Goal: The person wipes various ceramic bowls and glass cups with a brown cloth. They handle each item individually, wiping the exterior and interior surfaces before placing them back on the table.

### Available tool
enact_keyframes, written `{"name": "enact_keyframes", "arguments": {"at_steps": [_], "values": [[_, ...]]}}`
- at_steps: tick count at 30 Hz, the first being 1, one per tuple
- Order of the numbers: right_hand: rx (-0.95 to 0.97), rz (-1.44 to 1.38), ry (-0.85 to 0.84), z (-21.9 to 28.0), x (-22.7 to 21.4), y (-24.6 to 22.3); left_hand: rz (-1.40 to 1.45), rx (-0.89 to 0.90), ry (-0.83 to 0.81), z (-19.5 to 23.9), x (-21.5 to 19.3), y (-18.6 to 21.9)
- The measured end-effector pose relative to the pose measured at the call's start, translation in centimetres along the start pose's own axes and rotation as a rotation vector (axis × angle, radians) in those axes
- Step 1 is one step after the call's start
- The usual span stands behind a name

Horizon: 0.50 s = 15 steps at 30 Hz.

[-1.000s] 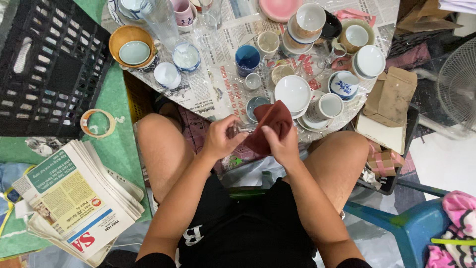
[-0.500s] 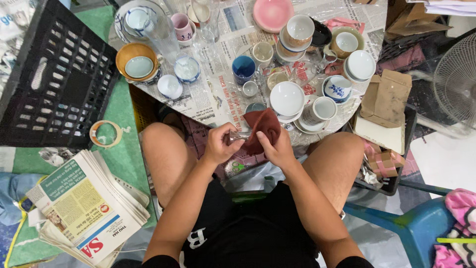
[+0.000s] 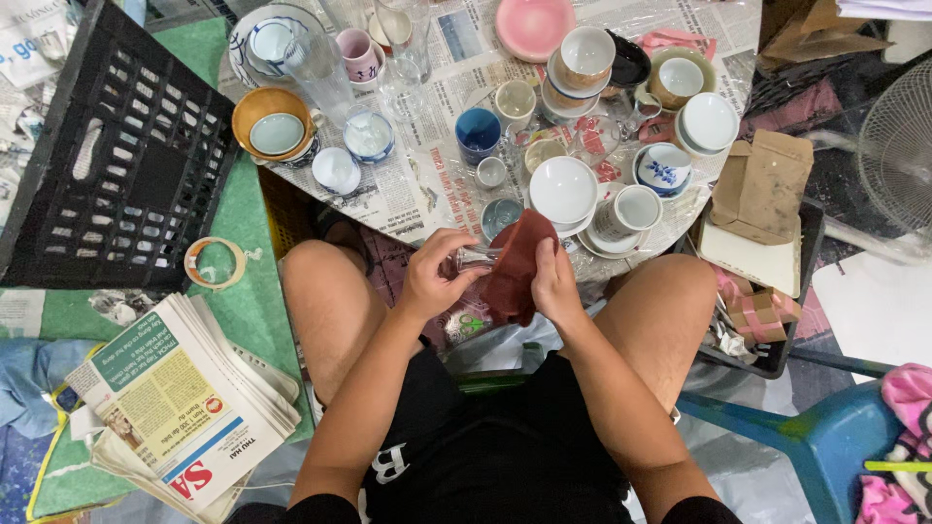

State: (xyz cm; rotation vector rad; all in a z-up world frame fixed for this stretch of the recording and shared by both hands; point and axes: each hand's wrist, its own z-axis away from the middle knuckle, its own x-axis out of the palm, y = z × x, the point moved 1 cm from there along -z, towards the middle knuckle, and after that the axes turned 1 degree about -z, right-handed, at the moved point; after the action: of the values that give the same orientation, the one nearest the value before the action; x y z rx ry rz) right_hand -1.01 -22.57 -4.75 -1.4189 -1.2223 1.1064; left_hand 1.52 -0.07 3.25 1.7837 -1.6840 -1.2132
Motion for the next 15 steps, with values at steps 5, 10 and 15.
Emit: {"name": "enact_keyframes", "arguments": {"at_steps": [5,10,15], "values": [[0.094,-0.284,0.082,0.1,0.1,2.1,0.007,-0.056,-0.021,-0.3,-0.4,1.1],[0.006,-0.351,0.061,0.7,-0.2,1.9,0.173,-0.129,-0.004,1.3,1.0,-1.6],[-0.052,-0.383,-0.034,0.7,-0.3,0.6,0.614,-0.611,-0.048,3.6,3.1,-7.7]]}}
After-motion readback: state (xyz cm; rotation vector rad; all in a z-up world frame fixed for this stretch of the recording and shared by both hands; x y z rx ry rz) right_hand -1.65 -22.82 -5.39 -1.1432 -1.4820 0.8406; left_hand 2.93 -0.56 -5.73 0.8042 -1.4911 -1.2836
